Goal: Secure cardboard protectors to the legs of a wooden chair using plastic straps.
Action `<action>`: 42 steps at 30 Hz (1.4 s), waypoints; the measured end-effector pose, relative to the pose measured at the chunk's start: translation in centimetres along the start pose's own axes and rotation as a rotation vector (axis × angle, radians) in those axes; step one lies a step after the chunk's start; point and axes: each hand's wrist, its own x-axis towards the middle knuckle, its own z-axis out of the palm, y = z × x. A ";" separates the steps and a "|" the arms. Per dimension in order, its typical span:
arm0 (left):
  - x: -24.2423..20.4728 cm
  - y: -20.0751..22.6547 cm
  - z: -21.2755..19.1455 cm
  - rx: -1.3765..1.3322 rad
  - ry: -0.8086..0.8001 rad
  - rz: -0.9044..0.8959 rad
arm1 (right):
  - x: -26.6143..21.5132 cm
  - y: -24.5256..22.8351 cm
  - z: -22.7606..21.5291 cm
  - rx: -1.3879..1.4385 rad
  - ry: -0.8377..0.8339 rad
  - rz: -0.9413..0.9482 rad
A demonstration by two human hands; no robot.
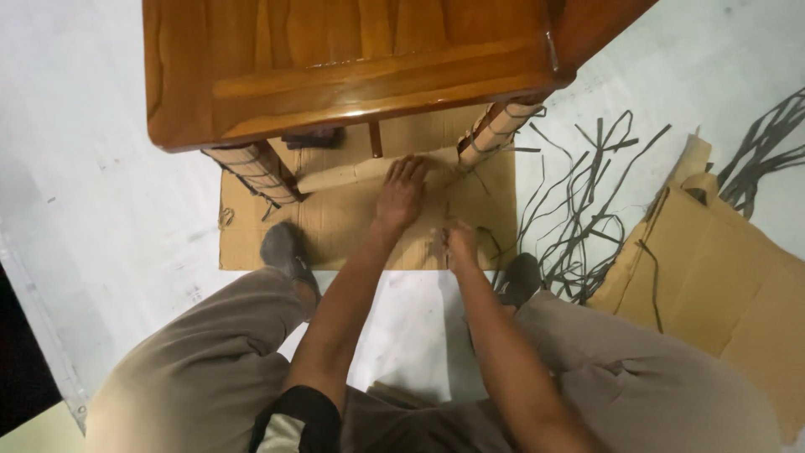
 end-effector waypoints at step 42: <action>5.9 -6.2 7.9 0.281 0.118 -0.113 | 7.3 -5.7 6.2 0.300 -0.168 0.094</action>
